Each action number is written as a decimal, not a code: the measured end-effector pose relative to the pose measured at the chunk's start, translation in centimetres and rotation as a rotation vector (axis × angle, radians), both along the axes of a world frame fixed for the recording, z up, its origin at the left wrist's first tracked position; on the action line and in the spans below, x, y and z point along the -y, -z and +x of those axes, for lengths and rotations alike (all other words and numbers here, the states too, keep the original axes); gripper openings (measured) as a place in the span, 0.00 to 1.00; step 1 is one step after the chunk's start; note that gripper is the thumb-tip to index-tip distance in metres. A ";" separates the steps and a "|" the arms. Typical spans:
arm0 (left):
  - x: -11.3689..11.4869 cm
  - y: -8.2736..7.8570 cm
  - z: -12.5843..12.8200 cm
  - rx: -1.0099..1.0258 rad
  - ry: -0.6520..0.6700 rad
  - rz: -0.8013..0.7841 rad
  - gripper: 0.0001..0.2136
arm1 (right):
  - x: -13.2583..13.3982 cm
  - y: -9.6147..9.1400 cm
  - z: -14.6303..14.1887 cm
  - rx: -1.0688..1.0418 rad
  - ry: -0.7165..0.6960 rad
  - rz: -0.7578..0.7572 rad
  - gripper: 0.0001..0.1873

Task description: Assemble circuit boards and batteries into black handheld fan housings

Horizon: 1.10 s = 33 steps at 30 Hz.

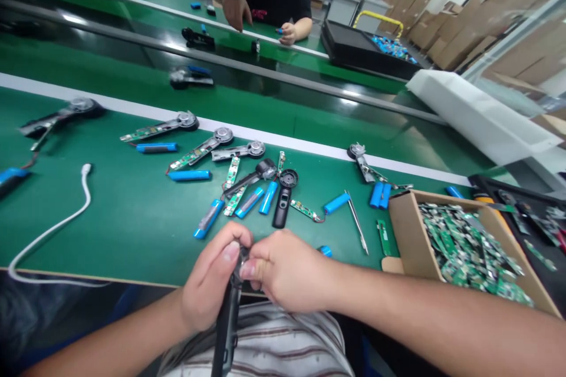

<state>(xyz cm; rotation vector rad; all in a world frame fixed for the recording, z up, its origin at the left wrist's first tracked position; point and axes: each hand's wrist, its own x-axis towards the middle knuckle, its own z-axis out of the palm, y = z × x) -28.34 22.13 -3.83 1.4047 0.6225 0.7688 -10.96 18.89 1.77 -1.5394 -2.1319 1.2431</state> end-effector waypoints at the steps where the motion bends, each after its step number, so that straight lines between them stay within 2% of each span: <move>1: 0.0 0.0 0.0 -0.005 0.004 -0.012 0.20 | 0.0 0.0 0.0 0.041 -0.028 0.053 0.19; 4: -0.3 -0.4 0.4 -0.026 0.041 -0.065 0.21 | -0.1 -0.2 0.3 0.249 -0.177 0.344 0.08; 5: -0.6 -0.5 0.6 -0.035 0.053 -0.086 0.21 | -0.1 -0.4 0.5 0.289 -0.197 0.385 0.07; 6: -0.9 -0.7 0.7 -0.043 0.062 -0.107 0.21 | 0.0 -0.6 0.8 0.299 -0.190 0.387 0.08; 8: -1.4 -0.9 0.8 -0.049 0.071 -0.144 0.21 | 0.5 -1.2 1.3 0.268 -0.059 0.400 0.13; 10: -1.8 -1.0 0.7 -0.041 0.081 -0.166 0.22 | 1.3 -1.5 1.6 0.209 0.082 0.522 0.15; 11: -1.8 -0.9 0.6 -0.036 0.078 -0.166 0.22 | 1.9 -1.5 1.7 0.202 0.100 0.614 0.16; 13: -1.6 -0.7 0.4 -0.028 0.056 -0.147 0.23 | 2.9 -1.1 1.6 0.262 0.030 0.735 0.20; 15: -1.3 -0.4 0.2 -0.027 0.034 -0.117 0.23 | 3.5 -0.5 1.3 0.418 -0.024 0.664 0.18; 18: -0.9 -0.1 0.2 -0.034 0.036 -0.069 0.23 | 3.9 -0.3 0.8 0.549 0.120 0.503 0.12; 22: -0.7 0.1 0.2 -0.022 -0.009 -0.003 0.24 | 4.0 -0.9 0.4 0.434 0.085 0.590 0.27; 25: -0.6 0.1 0.2 -0.003 -0.048 0.031 0.23 | 4.2 -1.2 0.4 0.448 0.144 0.578 0.20; 28: -0.5 -0.1 0.3 0.017 -0.078 0.038 0.23 | 4.4 -1.2 0.5 0.355 0.147 0.634 0.22; 30: -0.5 -0.2 0.4 0.023 -0.098 0.032 0.23 | 4.5 -1.1 0.7 0.383 0.101 0.554 0.22; 33: -0.7 -0.2 0.5 0.022 -0.125 0.009 0.22 | 4.7 -0.4 1.2 0.418 0.181 0.422 0.13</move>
